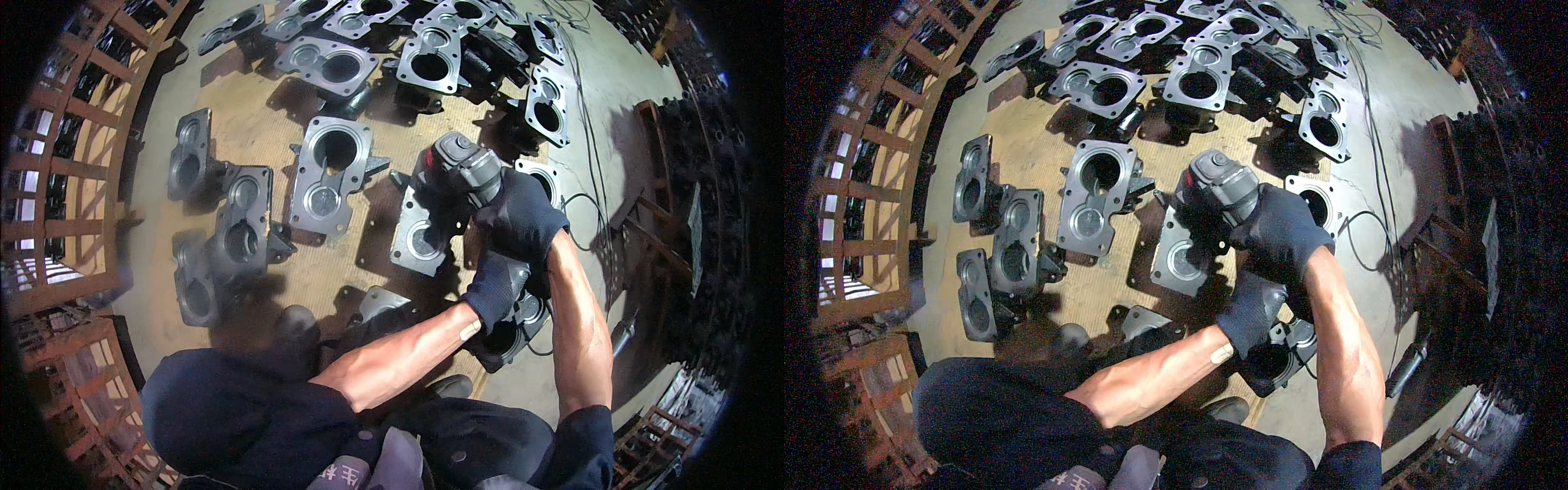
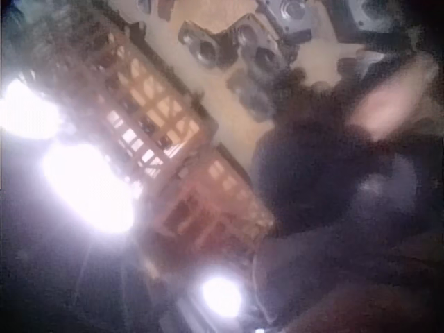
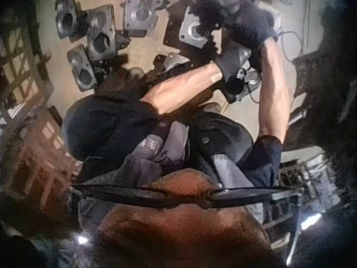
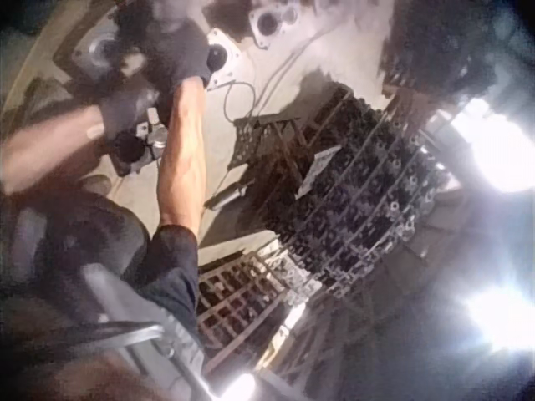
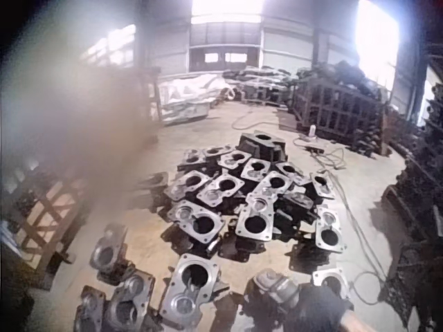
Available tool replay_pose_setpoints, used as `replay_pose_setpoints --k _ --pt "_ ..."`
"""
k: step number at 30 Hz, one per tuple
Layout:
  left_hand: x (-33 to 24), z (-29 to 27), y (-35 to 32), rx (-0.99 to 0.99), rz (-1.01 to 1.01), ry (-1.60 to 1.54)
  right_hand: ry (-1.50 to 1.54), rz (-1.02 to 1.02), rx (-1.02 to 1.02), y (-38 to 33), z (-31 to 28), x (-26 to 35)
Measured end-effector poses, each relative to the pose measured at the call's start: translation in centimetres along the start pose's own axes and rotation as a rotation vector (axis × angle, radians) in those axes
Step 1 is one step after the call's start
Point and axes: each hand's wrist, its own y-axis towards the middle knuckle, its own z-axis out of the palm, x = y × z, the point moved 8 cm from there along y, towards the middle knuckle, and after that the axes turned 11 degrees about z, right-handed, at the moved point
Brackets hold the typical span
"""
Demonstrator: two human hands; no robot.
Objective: The person uses a handheld angle grinder to smooth the inner surfaces of multiple metal engine parts laid out on the floor. The person repeatedly picks up each part, grinds the interior, and places it back down, continuing the process across the batch.
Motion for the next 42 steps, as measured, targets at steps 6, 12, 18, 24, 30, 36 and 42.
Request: replay_pose_setpoints --k 6,12,18,24,30,36,42 --pt "-5.3 2.8 -5.4 0.001 -0.195 -0.36 0.06 -0.034 0.107 -4.4 2.5 -0.5" --pt "-3.3 4.7 -10.5 -0.457 -0.501 -1.191 -0.022 -0.076 0.177 -7.5 4.6 0.6" --pt "-7.8 1.8 -5.1 -0.043 -0.176 -0.536 -0.064 -0.043 0.063 -3.4 1.5 2.4" --pt "-4.7 3.3 -7.1 -0.205 -0.251 -0.977 0.022 -0.098 0.133 -6.4 3.3 1.9" --pt "-4.6 4.8 -10.3 -0.504 -0.544 -1.291 -0.03 -0.112 0.15 -7.9 4.8 1.0" --pt "-5.7 -0.5 -1.2 0.09 0.041 0.257 0.017 -0.082 -0.027 -1.0 1.4 0.2" --pt "-8.7 0.6 0.3 -0.001 0.074 0.084 -0.01 -0.08 -0.092 -1.0 0.0 -1.3"
